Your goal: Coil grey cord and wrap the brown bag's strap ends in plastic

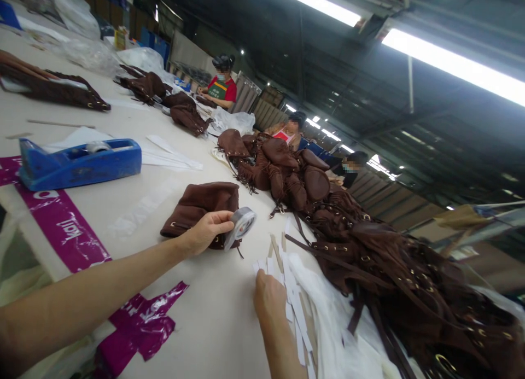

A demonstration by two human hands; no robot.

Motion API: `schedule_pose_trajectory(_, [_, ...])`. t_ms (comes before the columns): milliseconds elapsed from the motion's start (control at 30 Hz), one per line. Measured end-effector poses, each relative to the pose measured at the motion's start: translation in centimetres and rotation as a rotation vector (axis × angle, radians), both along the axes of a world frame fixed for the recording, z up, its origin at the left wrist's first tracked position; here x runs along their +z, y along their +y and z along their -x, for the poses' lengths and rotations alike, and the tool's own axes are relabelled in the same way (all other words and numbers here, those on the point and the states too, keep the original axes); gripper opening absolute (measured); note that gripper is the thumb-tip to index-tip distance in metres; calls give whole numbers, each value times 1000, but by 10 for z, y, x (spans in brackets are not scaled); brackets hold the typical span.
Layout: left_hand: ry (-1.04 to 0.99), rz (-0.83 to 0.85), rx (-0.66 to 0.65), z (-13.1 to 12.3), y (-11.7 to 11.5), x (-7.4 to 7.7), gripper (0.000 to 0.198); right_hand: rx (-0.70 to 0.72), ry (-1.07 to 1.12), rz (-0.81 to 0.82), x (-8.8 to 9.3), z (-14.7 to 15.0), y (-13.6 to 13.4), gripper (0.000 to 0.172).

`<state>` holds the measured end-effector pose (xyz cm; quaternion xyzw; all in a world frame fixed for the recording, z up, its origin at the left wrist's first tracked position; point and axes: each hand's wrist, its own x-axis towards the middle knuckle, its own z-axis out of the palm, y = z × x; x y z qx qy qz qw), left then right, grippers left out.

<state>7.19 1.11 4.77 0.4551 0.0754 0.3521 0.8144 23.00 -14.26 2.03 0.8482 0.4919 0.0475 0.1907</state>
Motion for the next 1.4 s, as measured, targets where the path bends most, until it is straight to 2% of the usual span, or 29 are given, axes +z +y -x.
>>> schedule_pose_trajectory(200, [-3, 9, -14, 2, 1, -1, 39, -43, -11, -45, -11, 10, 1, 34])
schedule_pose_trajectory(433, [-4, -40, -52, -1, -6, -1, 36, -31, 12, -87, -12, -3, -20, 21])
schedule_pose_trajectory(567, [-18, 21, -68, -3, -9, -4, 35, 4, 16, -96, -17, 3, -28, 24])
schedule_pose_trajectory(733, [-31, 138, -96, -2, -5, -5, 36, 12, 30, -141, -23, 11, -25, 38])
schedule_pose_trajectory(933, [-38, 33, -57, 4, 2, 1, 35, -35, 136, -283, -20, -3, -23, 31])
schedule_pose_trajectory(1067, [-32, -10, -73, 6, 0, 3, 34, -83, 307, -443, -10, -22, -34, 19])
schedule_pose_trajectory(1167, [8, -47, -100, 3, -5, 0, 32, -107, 472, -571, -1, -25, -46, 31])
schedule_pose_trajectory(1233, [46, -66, -121, 1, -10, -3, 31, -130, 729, -697, 6, -17, -52, 43])
schedule_pose_trajectory(1333, [77, -72, -160, -3, -16, -6, 32, -166, 1220, -893, 16, 6, -55, 46])
schedule_pose_trajectory(1400, [68, -54, -184, -4, -18, -9, 33, -192, 1354, -941, 21, 23, -51, 46])
